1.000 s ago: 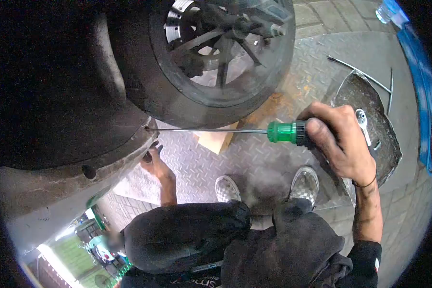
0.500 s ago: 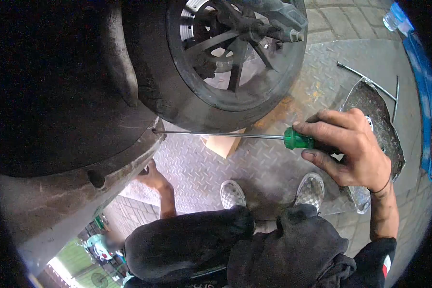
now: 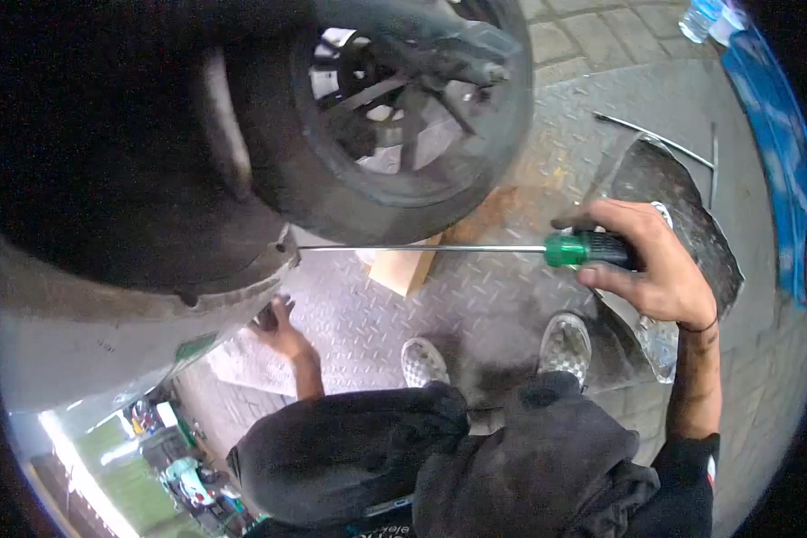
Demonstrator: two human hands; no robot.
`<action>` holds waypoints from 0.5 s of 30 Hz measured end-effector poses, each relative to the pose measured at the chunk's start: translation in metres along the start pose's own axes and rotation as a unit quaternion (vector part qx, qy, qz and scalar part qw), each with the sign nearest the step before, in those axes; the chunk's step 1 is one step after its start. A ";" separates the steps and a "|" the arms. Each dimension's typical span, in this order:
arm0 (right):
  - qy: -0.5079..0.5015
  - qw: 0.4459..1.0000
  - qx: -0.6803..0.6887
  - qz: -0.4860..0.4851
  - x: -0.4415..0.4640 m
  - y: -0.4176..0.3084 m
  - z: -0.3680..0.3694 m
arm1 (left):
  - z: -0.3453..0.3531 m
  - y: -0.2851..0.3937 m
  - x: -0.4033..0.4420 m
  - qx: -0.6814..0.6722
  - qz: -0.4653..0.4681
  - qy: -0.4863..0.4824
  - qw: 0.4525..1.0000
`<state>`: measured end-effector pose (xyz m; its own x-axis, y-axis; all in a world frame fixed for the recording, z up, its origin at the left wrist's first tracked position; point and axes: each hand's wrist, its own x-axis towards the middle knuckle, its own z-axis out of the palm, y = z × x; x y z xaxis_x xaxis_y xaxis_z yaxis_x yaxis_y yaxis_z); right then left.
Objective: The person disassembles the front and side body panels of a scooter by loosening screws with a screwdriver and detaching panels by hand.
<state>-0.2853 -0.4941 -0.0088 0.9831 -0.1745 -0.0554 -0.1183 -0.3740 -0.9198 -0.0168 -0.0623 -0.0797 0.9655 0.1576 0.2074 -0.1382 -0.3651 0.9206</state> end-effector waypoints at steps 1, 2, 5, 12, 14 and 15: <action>0.009 1.000 -0.010 0.018 -0.017 0.011 -0.005 | -0.006 -0.008 0.001 0.011 0.027 -0.021 0.999; 0.033 0.997 0.030 0.064 -0.040 0.025 -0.004 | -0.017 -0.016 -0.002 0.024 0.054 -0.080 0.995; 0.109 0.971 0.164 0.133 -0.117 0.065 0.003 | 0.002 -0.007 -0.041 0.137 0.068 -0.153 0.976; 0.340 0.850 0.119 0.384 -0.201 0.073 0.051 | 0.082 0.013 -0.102 0.127 0.186 -0.480 0.848; 0.395 0.828 0.120 0.379 -0.193 0.076 0.054 | 0.098 0.018 -0.111 0.113 0.190 -0.515 0.828; 0.389 0.842 0.065 0.366 -0.188 0.079 0.054 | 0.103 0.019 -0.112 0.109 0.209 -0.529 0.815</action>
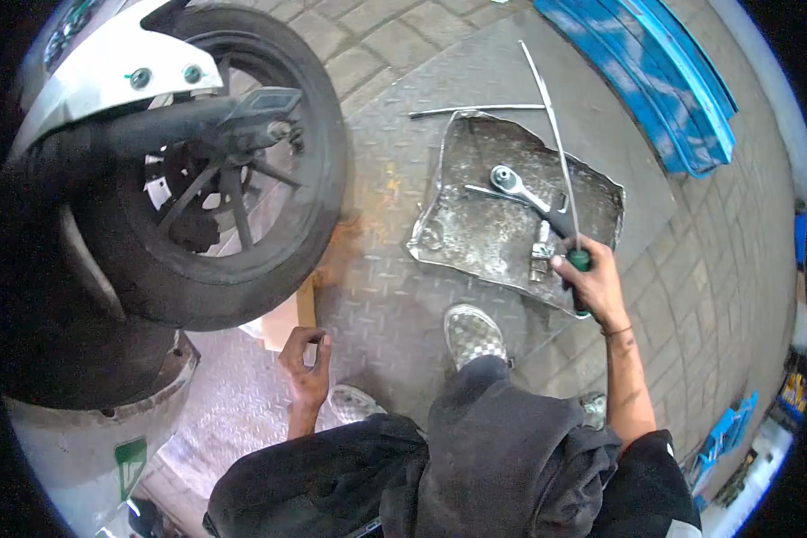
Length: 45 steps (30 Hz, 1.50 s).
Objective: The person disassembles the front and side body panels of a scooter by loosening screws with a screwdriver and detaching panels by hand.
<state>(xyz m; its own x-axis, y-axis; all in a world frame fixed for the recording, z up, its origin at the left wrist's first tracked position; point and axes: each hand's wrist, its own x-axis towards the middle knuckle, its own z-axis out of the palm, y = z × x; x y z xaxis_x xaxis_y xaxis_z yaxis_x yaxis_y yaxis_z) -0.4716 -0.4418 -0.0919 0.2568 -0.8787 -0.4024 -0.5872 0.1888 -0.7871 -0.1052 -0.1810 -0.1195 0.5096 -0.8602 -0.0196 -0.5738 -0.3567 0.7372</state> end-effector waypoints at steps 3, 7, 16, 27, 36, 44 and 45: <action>0.006 1.000 -0.003 -0.022 0.019 -0.007 0.032 | 0.004 0.003 0.002 0.007 0.009 -0.024 1.000; 0.078 0.983 -0.096 -0.133 0.069 -0.016 0.093 | 0.001 0.003 -0.004 0.003 -0.008 -0.016 1.000; 0.133 0.914 -0.335 -0.187 0.115 0.000 0.149 | -0.013 -0.011 -0.024 0.007 -0.065 0.058 0.996; 0.029 0.969 -0.151 -0.195 0.056 -0.010 0.093 | -0.011 0.009 0.016 -0.007 0.061 -0.043 0.997; 0.063 0.988 -0.140 -0.029 -0.069 0.011 0.022 | -0.004 0.024 0.028 -0.050 0.072 -0.097 0.991; 0.164 0.981 -0.038 0.091 -0.182 0.002 -0.030 | 0.010 -0.028 0.065 -0.209 0.129 -0.203 0.948; 0.189 0.980 -0.029 0.060 -0.195 0.000 -0.032 | 0.012 -0.026 0.070 -0.220 0.119 -0.224 0.942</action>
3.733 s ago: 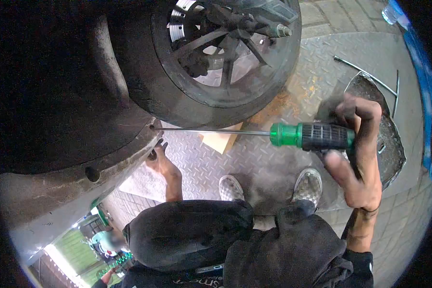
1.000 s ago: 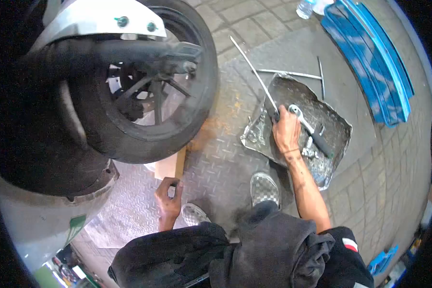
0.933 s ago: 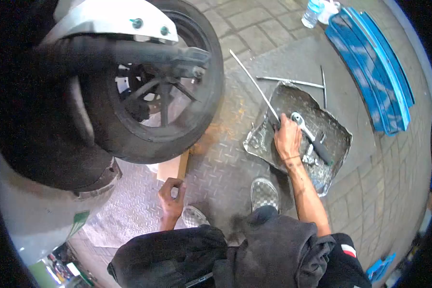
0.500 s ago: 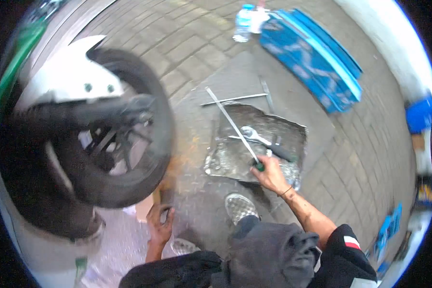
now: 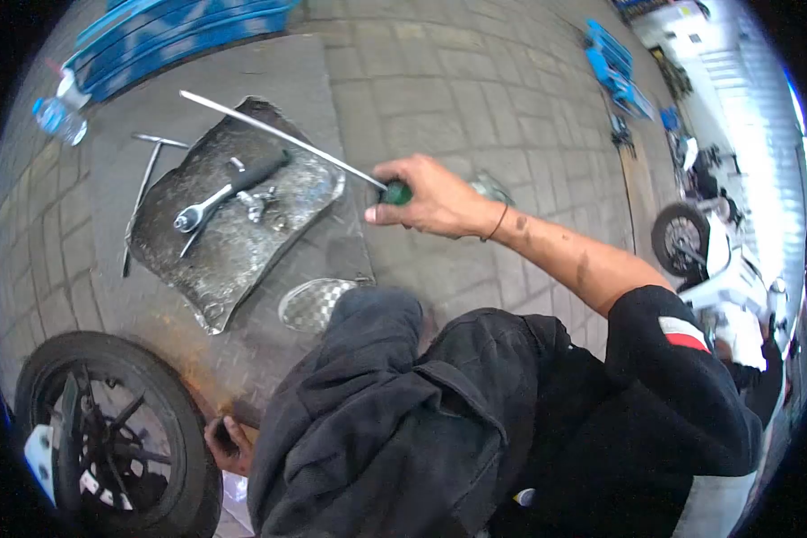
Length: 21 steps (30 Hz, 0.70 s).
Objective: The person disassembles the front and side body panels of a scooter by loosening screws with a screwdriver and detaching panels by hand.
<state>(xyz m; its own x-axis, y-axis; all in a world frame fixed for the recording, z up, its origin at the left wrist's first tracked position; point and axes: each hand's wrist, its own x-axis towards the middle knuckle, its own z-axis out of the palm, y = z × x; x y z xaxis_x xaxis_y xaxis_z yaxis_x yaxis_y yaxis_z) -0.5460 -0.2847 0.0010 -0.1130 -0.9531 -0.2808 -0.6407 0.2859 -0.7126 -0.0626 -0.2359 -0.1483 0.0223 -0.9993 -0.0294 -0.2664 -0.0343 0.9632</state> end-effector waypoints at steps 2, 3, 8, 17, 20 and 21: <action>0.002 0.998 -0.001 0.056 -0.023 -0.016 -0.017 | 0.008 0.014 0.008 0.043 -0.020 0.031 0.998; -0.007 0.995 -0.003 0.096 -0.030 -0.029 -0.024 | 0.014 0.020 0.011 0.056 -0.024 0.045 0.997; -0.063 0.990 0.053 0.114 -0.029 -0.073 0.009 | 0.038 0.065 0.017 0.056 0.016 0.042 0.997; -0.370 0.925 0.054 -0.069 0.074 -0.153 0.109 | 0.028 0.095 0.021 0.098 0.104 0.034 0.989; -0.403 0.893 0.106 -0.170 0.095 -0.142 0.155 | 0.033 0.110 0.028 0.111 0.124 0.050 0.985; -0.431 0.880 0.122 -0.159 0.102 -0.130 0.170 | 0.038 0.111 0.030 0.120 0.102 0.071 0.985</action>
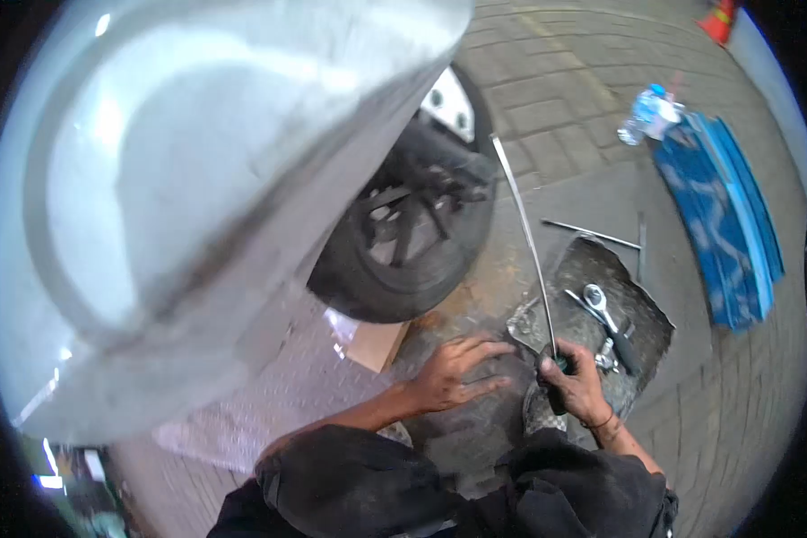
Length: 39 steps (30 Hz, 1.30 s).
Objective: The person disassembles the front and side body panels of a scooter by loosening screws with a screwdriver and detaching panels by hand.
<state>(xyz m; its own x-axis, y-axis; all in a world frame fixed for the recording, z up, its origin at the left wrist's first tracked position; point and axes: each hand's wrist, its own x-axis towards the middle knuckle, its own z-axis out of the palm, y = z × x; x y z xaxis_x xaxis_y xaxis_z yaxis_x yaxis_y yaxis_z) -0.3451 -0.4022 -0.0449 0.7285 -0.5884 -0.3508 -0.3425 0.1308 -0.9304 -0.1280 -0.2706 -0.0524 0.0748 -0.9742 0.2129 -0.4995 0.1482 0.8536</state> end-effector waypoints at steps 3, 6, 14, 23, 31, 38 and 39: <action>-0.052 0.995 0.075 -0.027 0.016 0.027 0.019 | 0.016 0.005 0.006 -0.026 0.017 0.044 0.999; -0.043 0.983 0.168 -0.064 0.024 0.039 0.030 | 0.024 0.013 0.009 0.000 0.004 0.055 0.998; -0.114 0.973 0.198 -0.022 0.051 0.048 0.028 | 0.008 0.013 0.013 -0.067 -0.115 0.080 0.988; -0.186 0.941 -0.169 -0.227 0.060 0.009 -0.076 | -0.075 0.044 0.003 -0.286 -0.185 0.428 0.837; -0.119 0.911 -0.274 -0.285 0.068 -0.009 -0.094 | -0.075 0.053 0.008 -0.367 -0.104 0.405 0.831; -0.119 0.903 -0.289 -0.295 0.067 -0.020 -0.092 | -0.067 0.055 0.014 -0.307 -0.114 0.404 0.854; -0.117 0.902 -0.291 -0.296 0.067 -0.021 -0.092 | -0.066 0.056 0.015 -0.308 -0.112 0.403 0.854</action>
<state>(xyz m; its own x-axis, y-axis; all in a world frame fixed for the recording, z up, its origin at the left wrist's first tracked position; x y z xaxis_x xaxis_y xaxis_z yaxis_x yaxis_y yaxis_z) -0.3439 -0.5179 -0.0389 0.9678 -0.2248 0.1129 -0.0566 -0.6320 -0.7729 -0.0983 -0.2661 0.0300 0.8037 -0.5922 0.0580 0.1352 0.2766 0.9514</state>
